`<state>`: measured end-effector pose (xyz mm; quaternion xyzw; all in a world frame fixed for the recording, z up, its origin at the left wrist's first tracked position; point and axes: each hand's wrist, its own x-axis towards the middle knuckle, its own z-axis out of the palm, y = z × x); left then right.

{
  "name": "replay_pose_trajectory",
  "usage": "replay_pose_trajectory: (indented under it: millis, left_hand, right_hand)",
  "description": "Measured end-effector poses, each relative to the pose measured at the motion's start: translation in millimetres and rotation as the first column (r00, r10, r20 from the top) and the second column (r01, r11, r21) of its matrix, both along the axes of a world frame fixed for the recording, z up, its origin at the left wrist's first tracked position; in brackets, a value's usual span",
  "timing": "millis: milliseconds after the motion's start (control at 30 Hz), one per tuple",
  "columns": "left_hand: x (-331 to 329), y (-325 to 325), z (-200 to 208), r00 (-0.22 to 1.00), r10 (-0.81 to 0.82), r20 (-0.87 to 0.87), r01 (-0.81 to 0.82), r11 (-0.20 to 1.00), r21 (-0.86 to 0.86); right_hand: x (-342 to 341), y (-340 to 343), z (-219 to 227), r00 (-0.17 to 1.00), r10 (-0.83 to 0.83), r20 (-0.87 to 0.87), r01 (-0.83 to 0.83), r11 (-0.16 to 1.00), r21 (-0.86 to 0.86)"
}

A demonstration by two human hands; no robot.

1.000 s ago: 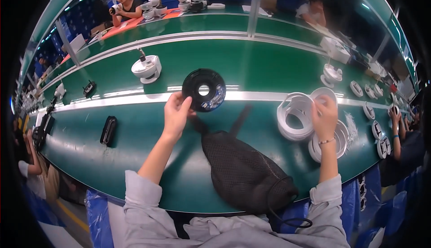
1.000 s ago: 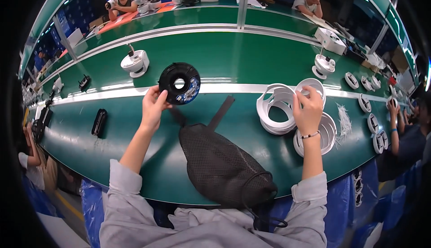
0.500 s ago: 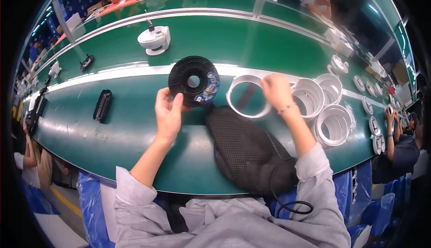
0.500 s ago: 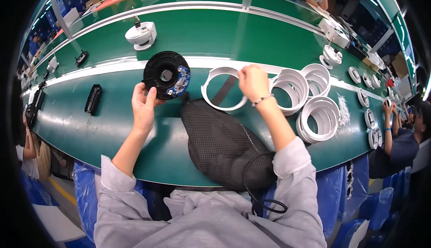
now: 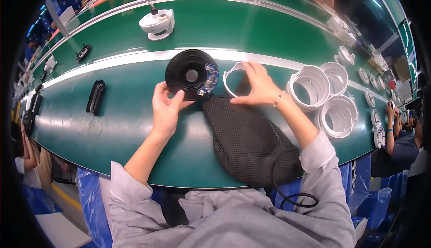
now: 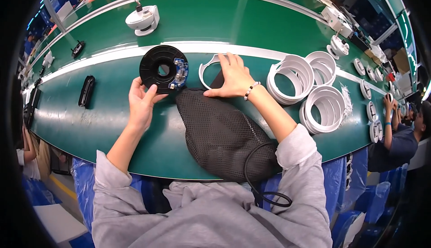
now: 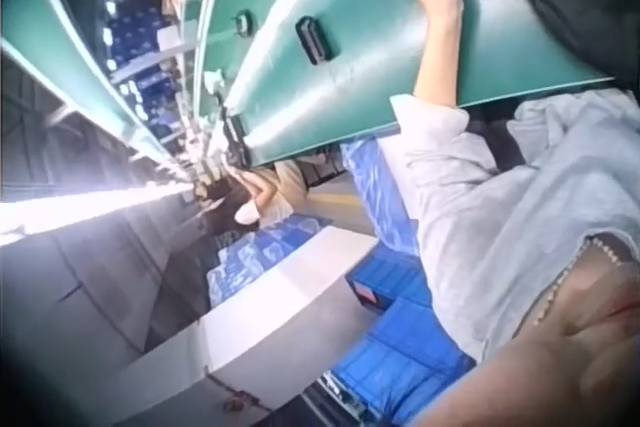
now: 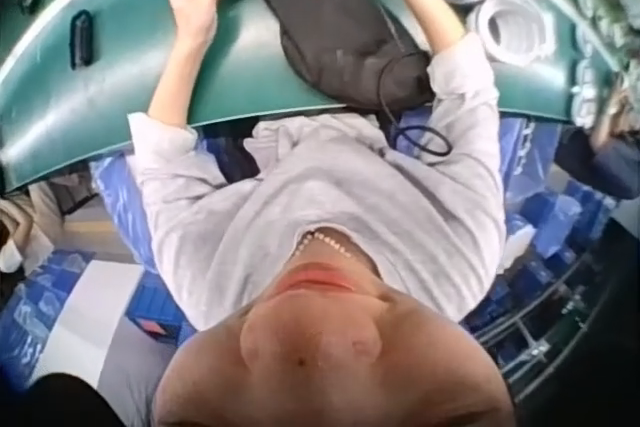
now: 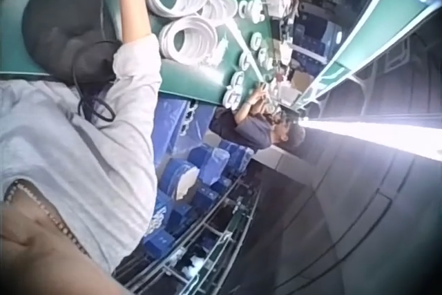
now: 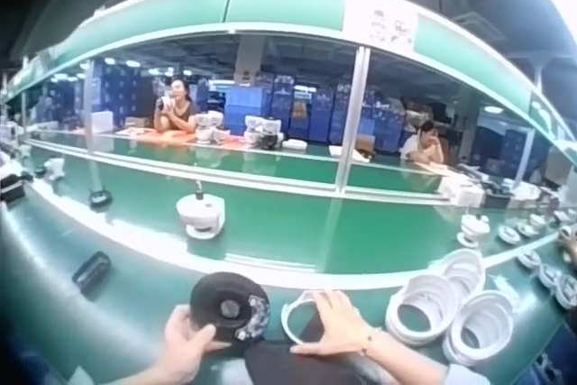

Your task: Assembling plastic housing components on a production line.

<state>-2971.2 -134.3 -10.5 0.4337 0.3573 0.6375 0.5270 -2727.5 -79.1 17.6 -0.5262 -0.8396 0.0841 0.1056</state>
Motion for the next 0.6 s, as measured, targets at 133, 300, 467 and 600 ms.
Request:
replay_pose_trajectory:
  millis: [133,300,467,600]
  left_hand:
    - [2,-3,3,0.991,-0.114,0.072,0.115,0.993,-0.003]
    - [16,7,19,0.969,-0.183,0.166,0.186,0.983,0.001]
    - [55,39,23,0.980,-0.172,-0.095,0.184,0.974,0.132]
    - [75,50,29,0.859,-0.492,-0.144,0.511,0.845,0.157]
  right_hand:
    - [0,7,-10,0.985,-0.165,-0.047,0.166,0.986,0.029]
    - [-5,-8,7,0.115,-0.223,-0.968,-0.097,0.967,-0.235]
    - [-42,-27,32,0.030,-0.096,-0.995,-0.172,0.980,-0.100]
    - [-19,-12,21,0.311,0.061,-0.948,0.013,0.998,0.068]
